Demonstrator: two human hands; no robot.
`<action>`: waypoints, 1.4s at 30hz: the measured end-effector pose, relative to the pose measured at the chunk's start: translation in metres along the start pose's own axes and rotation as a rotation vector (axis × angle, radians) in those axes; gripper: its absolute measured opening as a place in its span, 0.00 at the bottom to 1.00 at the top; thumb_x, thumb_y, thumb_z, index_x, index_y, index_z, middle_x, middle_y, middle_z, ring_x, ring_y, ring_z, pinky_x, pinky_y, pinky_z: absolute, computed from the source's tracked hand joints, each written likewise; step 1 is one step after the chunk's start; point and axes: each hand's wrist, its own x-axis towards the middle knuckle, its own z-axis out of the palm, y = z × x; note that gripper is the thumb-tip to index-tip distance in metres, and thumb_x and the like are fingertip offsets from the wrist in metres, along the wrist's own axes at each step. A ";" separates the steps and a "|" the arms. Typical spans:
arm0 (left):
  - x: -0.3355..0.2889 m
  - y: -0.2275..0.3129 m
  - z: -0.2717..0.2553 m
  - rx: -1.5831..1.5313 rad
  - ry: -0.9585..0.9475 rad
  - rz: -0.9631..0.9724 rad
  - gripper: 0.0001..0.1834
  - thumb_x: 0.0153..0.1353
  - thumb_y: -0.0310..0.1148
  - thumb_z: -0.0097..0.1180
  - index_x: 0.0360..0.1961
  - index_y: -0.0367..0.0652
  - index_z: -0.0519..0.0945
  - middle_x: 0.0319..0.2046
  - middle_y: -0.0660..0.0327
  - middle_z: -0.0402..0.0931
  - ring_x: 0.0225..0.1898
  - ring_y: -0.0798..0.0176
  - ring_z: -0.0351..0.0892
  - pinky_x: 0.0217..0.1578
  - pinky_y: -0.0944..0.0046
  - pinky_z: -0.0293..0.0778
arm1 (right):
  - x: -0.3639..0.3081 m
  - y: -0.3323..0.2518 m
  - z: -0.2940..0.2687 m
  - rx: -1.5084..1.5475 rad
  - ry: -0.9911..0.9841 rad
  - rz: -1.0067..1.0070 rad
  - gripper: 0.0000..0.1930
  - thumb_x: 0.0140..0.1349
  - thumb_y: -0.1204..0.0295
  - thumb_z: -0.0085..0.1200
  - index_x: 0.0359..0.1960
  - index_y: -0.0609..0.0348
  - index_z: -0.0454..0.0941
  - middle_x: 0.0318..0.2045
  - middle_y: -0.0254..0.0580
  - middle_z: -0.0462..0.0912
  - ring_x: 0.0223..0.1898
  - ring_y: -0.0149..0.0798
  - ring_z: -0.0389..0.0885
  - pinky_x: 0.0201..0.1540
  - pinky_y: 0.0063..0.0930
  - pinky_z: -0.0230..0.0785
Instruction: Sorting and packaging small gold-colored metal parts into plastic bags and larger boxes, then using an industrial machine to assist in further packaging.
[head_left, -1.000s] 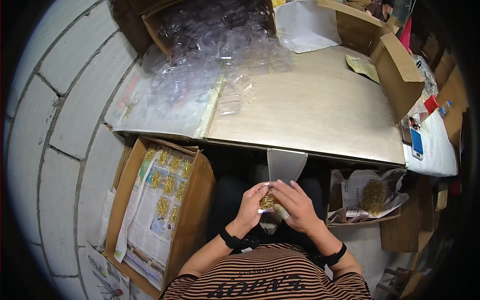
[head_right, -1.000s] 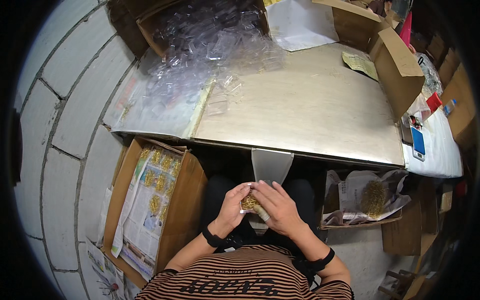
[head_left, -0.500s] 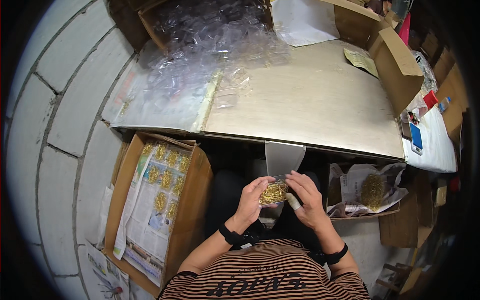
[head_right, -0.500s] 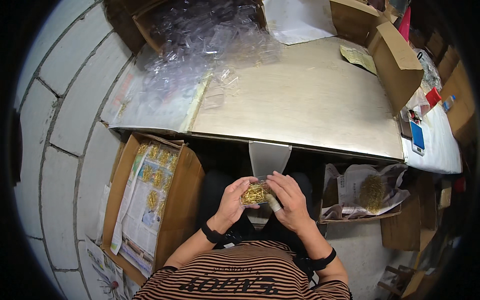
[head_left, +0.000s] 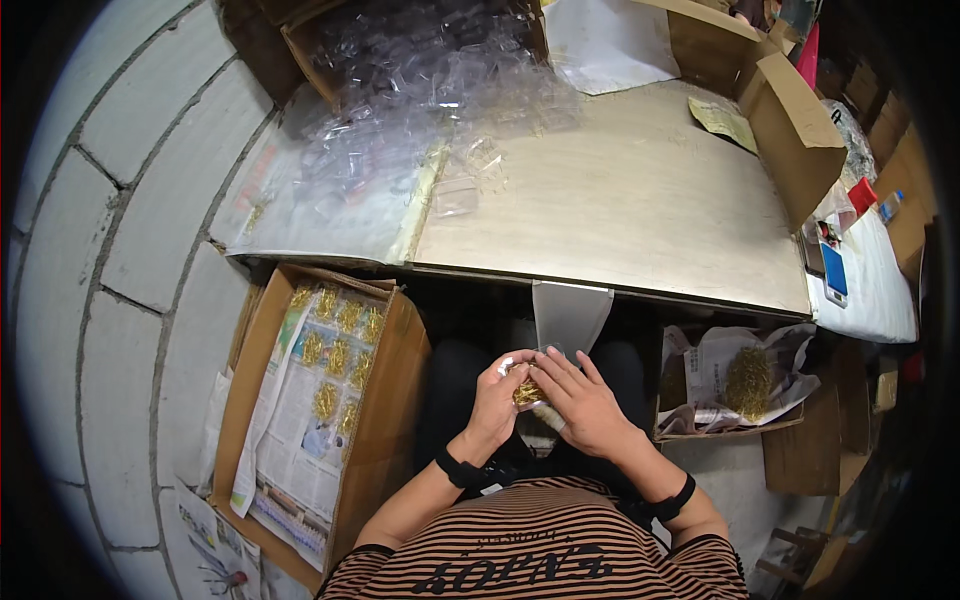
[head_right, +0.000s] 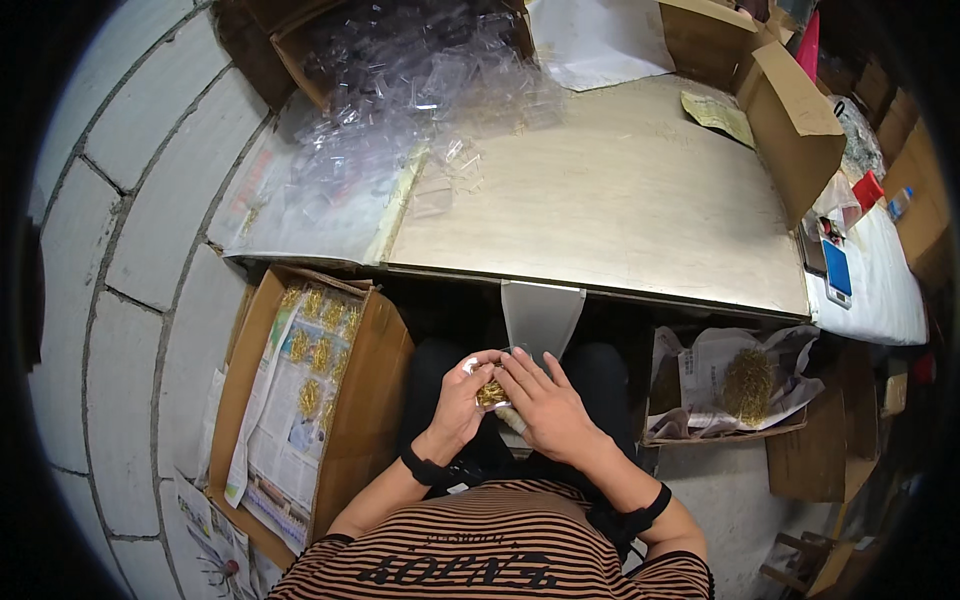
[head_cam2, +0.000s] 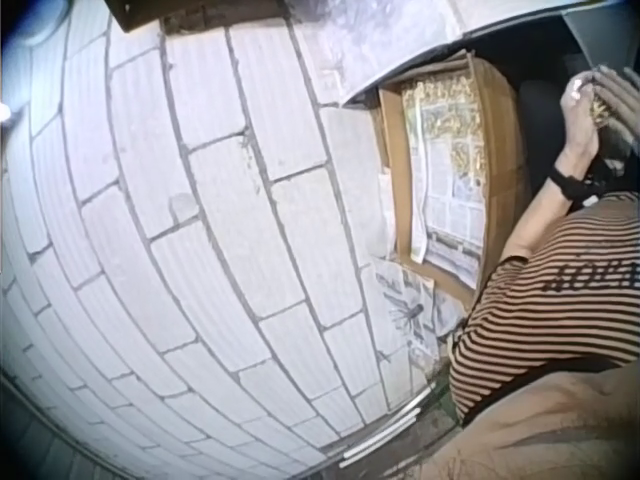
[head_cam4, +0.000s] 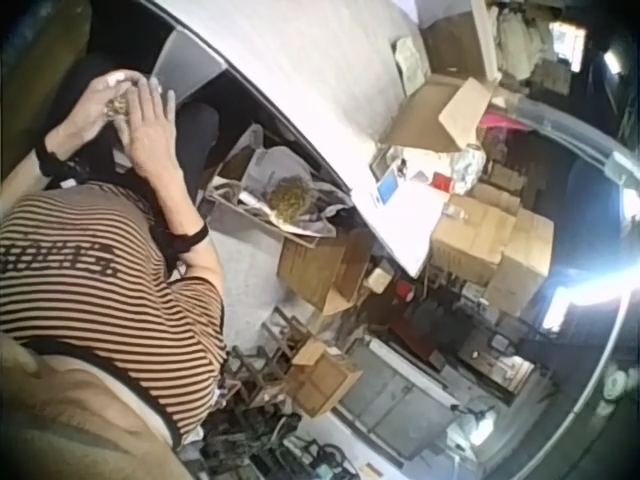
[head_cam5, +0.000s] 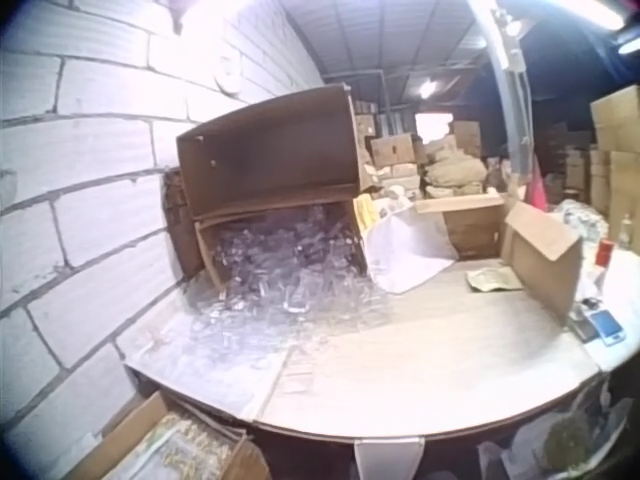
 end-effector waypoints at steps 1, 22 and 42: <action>-0.001 0.003 0.002 -0.001 -0.001 0.001 0.11 0.65 0.26 0.42 0.46 0.35 0.71 0.38 0.59 0.75 0.35 0.69 0.79 0.33 0.70 0.79 | -0.001 0.004 -0.002 -0.002 0.000 0.000 0.25 0.56 0.66 0.54 0.56 0.59 0.68 0.58 0.46 0.68 0.63 0.46 0.60 0.63 0.49 0.50; -0.006 0.009 -0.031 -0.013 -0.119 0.015 0.17 0.67 0.37 0.40 0.48 0.37 0.71 0.40 0.58 0.75 0.39 0.64 0.78 0.40 0.65 0.78 | 0.060 -0.024 -0.005 0.188 0.054 -0.047 0.29 0.62 0.61 0.47 0.63 0.56 0.57 0.64 0.46 0.58 0.68 0.46 0.50 0.64 0.55 0.42; -0.121 0.255 -0.284 0.506 0.779 0.073 0.08 0.59 0.29 0.53 0.38 0.40 0.77 0.31 0.61 0.76 0.28 0.65 0.77 0.28 0.63 0.77 | 0.012 0.023 -0.020 0.441 0.432 0.475 0.29 0.58 0.88 0.42 0.63 0.63 0.56 0.57 0.51 0.68 0.49 0.43 0.74 0.52 0.29 0.65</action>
